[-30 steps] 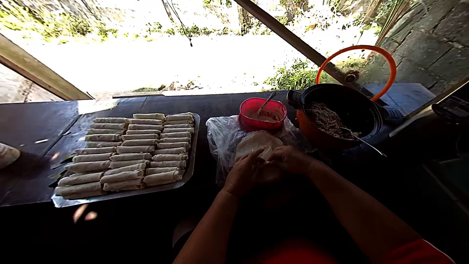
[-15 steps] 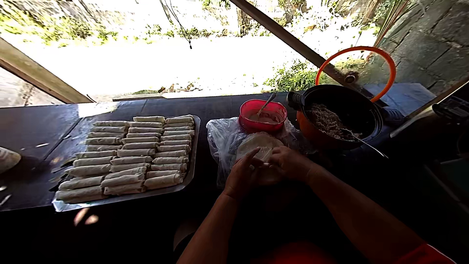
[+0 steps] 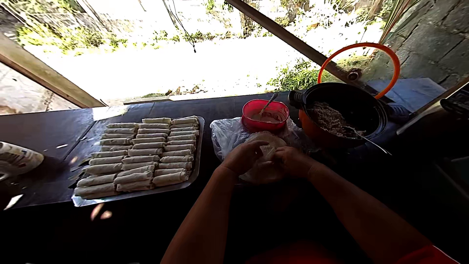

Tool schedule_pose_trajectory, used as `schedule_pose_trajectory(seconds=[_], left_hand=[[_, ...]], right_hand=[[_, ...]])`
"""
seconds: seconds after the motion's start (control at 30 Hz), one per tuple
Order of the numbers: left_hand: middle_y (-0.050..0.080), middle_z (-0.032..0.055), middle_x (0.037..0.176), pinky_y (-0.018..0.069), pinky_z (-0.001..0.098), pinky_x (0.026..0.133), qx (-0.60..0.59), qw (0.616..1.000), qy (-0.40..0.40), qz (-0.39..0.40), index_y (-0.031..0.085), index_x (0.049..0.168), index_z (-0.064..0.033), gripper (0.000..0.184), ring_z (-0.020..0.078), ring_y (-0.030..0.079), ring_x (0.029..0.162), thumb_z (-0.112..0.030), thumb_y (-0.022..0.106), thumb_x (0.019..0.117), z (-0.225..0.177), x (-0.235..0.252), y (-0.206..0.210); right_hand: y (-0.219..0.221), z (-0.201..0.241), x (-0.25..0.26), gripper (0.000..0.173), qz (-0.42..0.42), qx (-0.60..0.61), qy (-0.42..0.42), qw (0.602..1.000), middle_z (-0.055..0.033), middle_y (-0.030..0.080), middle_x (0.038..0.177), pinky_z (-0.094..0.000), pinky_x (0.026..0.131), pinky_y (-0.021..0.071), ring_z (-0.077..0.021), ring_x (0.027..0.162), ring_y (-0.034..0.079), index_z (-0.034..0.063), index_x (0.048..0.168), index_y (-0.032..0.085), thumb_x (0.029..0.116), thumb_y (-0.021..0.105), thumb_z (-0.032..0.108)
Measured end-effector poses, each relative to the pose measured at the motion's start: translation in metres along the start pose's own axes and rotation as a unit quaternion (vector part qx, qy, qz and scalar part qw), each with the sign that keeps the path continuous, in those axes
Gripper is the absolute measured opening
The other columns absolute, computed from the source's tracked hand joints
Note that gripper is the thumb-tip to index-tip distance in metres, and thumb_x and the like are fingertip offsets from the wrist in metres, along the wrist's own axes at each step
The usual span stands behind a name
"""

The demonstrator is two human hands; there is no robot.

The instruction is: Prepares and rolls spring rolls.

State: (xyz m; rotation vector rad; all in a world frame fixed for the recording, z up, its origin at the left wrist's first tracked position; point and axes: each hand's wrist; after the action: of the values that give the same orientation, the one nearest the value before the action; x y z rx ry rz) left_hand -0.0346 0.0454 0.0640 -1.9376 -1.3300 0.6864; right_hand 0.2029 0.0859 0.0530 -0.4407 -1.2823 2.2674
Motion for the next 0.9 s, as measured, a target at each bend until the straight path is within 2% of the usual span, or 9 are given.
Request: schedule_pose_trajectory(seconds=[0.17, 0.3, 0.4, 0.47, 0.53, 0.63, 0.7, 0.8, 0.9], left_hand=[[0.074, -0.0023, 0.102, 0.0573, 0.0346, 0.090, -0.005, 1.000, 0.011, -0.022, 0.064, 0.138, -0.0226, 0.044, 0.0095, 0.070, 0.092, -0.013, 0.066, 0.0954, 0.001, 0.005, 0.015], [0.068, 0.0038, 0.117, 0.0592, 0.0325, 0.081, -0.021, 0.997, -0.017, -0.076, 0.059, 0.143, -0.0233, 0.055, 0.0120, 0.068, 0.088, -0.017, 0.074, 0.0906, 0.006, 0.003, 0.020], [0.065, 0.0048, 0.113, 0.0595, 0.0314, 0.077, -0.027, 0.993, -0.025, -0.111, 0.057, 0.144, -0.0242, 0.057, 0.0116, 0.067, 0.083, -0.020, 0.075, 0.0903, 0.010, 0.001, 0.025], [0.068, 0.0034, 0.109, 0.0597, 0.0307, 0.080, -0.036, 0.992, -0.021, -0.122, 0.057, 0.142, -0.0213, 0.053, 0.0104, 0.068, 0.085, -0.017, 0.072, 0.0914, 0.013, -0.001, 0.030], [0.071, 0.0012, 0.103, 0.0588, 0.0318, 0.086, -0.048, 0.989, -0.002, -0.141, 0.058, 0.142, -0.0174, 0.050, 0.0101, 0.069, 0.090, -0.010, 0.067, 0.0934, 0.015, -0.005, 0.033], [0.074, -0.0004, 0.109, 0.0593, 0.0310, 0.093, -0.091, 0.978, 0.005, -0.189, 0.055, 0.144, -0.0148, 0.045, 0.0078, 0.071, 0.099, -0.008, 0.057, 0.0993, 0.016, -0.018, 0.037], [0.075, -0.0031, 0.109, 0.0592, 0.0286, 0.091, -0.106, 0.973, 0.017, -0.203, 0.053, 0.144, -0.0145, 0.043, 0.0058, 0.071, 0.098, -0.010, 0.055, 0.1010, 0.013, -0.031, 0.040], [0.075, -0.0057, 0.107, 0.0605, 0.0265, 0.082, -0.102, 0.977, 0.027, -0.184, 0.053, 0.145, -0.0137, 0.053, 0.0032, 0.070, 0.089, -0.024, 0.068, 0.0957, 0.005, -0.043, 0.048], [0.075, -0.0063, 0.105, 0.0601, 0.0260, 0.084, -0.093, 0.975, 0.013, -0.199, 0.056, 0.143, -0.0129, 0.062, 0.0023, 0.070, 0.092, -0.034, 0.078, 0.0898, 0.005, -0.044, 0.057]], right_hand=[[-0.001, -0.001, 0.001, 0.023, 0.008, -0.004, -0.001, 1.000, -0.0087, 0.071, 0.112, -0.0390, 0.103, 0.0513, -0.0209, 0.111, 0.066, 0.0086, 0.112, 0.073, 0.1011, 0.061, 0.025], [-0.008, 0.007, 0.004, 0.036, 0.033, -0.010, 0.018, 0.999, -0.0125, 0.070, 0.121, -0.0459, 0.107, 0.0492, -0.0271, 0.116, 0.065, 0.0168, 0.137, 0.063, 0.1017, 0.061, 0.024], [-0.010, 0.011, 0.007, 0.042, 0.053, -0.015, 0.023, 0.998, -0.0107, 0.067, 0.132, -0.0475, 0.111, 0.0462, -0.0274, 0.125, 0.062, 0.0261, 0.144, 0.060, 0.1026, 0.058, 0.019], [-0.010, 0.011, 0.008, 0.044, 0.066, -0.019, 0.028, 0.997, -0.0096, 0.066, 0.133, -0.0470, 0.111, 0.0456, -0.0267, 0.126, 0.061, 0.0303, 0.146, 0.058, 0.1032, 0.057, 0.019], [-0.009, 0.011, 0.009, 0.044, 0.070, -0.028, 0.027, 0.997, -0.0094, 0.067, 0.130, -0.0467, 0.111, 0.0461, -0.0266, 0.125, 0.061, 0.0311, 0.146, 0.059, 0.1032, 0.057, 0.019], [-0.005, 0.007, 0.011, 0.038, 0.074, -0.040, 0.016, 0.996, -0.0082, 0.067, 0.132, -0.0461, 0.111, 0.0465, -0.0258, 0.125, 0.061, 0.0272, 0.140, 0.065, 0.1040, 0.056, 0.022], [-0.006, 0.008, 0.011, 0.037, 0.080, -0.045, 0.013, 0.996, -0.0081, 0.067, 0.132, -0.0457, 0.111, 0.0462, -0.0256, 0.126, 0.061, 0.0259, 0.139, 0.066, 0.1039, 0.056, 0.021], [-0.007, 0.010, 0.011, 0.036, 0.084, -0.050, 0.015, 0.995, -0.0091, 0.067, 0.129, -0.0465, 0.109, 0.0472, -0.0269, 0.124, 0.061, 0.0254, 0.137, 0.066, 0.1033, 0.056, 0.019], [-0.009, 0.011, 0.009, 0.036, 0.080, -0.039, 0.018, 0.996, -0.0098, 0.067, 0.128, -0.0452, 0.110, 0.0472, -0.0263, 0.123, 0.062, 0.0238, 0.138, 0.066, 0.1035, 0.057, 0.019]])
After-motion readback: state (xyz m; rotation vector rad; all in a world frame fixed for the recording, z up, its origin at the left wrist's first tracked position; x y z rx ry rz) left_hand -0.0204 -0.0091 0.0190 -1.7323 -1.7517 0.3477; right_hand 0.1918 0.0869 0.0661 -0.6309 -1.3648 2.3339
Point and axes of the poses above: each hand's wrist, its own x-axis towards the middle knuckle, its own y-axis out of the palm, z = x × y
